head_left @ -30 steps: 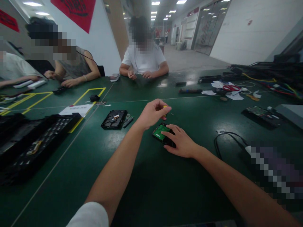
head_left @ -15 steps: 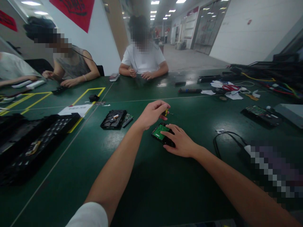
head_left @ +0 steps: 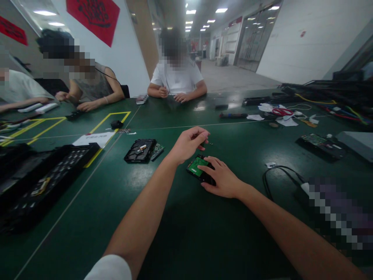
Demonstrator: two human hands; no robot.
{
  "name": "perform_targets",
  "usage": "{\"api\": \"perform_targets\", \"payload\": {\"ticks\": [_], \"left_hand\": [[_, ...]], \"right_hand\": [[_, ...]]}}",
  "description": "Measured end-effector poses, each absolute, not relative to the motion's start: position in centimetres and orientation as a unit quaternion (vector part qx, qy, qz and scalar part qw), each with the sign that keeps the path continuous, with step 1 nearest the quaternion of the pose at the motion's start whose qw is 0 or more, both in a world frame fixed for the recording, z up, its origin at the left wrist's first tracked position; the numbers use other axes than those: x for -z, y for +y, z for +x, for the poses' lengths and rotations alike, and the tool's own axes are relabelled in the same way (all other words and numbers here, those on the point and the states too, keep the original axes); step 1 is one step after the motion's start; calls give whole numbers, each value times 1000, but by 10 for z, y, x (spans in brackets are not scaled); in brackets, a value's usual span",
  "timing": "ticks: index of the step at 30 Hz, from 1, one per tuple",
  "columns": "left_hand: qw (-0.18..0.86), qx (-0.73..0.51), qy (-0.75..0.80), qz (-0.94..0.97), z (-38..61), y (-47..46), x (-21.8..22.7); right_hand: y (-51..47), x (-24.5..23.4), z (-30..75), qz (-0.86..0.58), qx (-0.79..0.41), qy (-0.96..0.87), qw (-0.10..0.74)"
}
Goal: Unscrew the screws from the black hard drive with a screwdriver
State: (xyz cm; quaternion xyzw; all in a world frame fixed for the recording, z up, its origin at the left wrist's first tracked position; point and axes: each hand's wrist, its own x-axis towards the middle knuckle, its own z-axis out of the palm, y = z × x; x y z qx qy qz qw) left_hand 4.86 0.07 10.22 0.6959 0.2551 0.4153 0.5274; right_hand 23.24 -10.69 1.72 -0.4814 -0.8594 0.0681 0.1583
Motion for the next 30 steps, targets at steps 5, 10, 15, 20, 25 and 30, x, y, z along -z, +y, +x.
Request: {"api": "perform_targets", "payload": {"ticks": [5, 10, 15, 20, 25, 30], "left_hand": [[552, -410, 269, 674, 49, 2, -103], [555, -406, 263, 677, 49, 1, -104], [533, -425, 260, 684, 47, 1, -105], [480, -460, 289, 689, 48, 3, -101], [471, -465, 301, 687, 51, 5, -96], [462, -437, 268, 723, 50, 6, -95]], "right_hand": [[-108, -21, 231, -487, -70, -858, 150], [-107, -20, 232, -486, -69, -858, 152], [-107, -18, 233, -480, -69, -860, 160], [-108, -19, 234, -480, -74, -859, 163], [-107, -18, 234, -480, -73, -858, 165], [-105, -17, 235, -469, -63, -864, 172]]}}
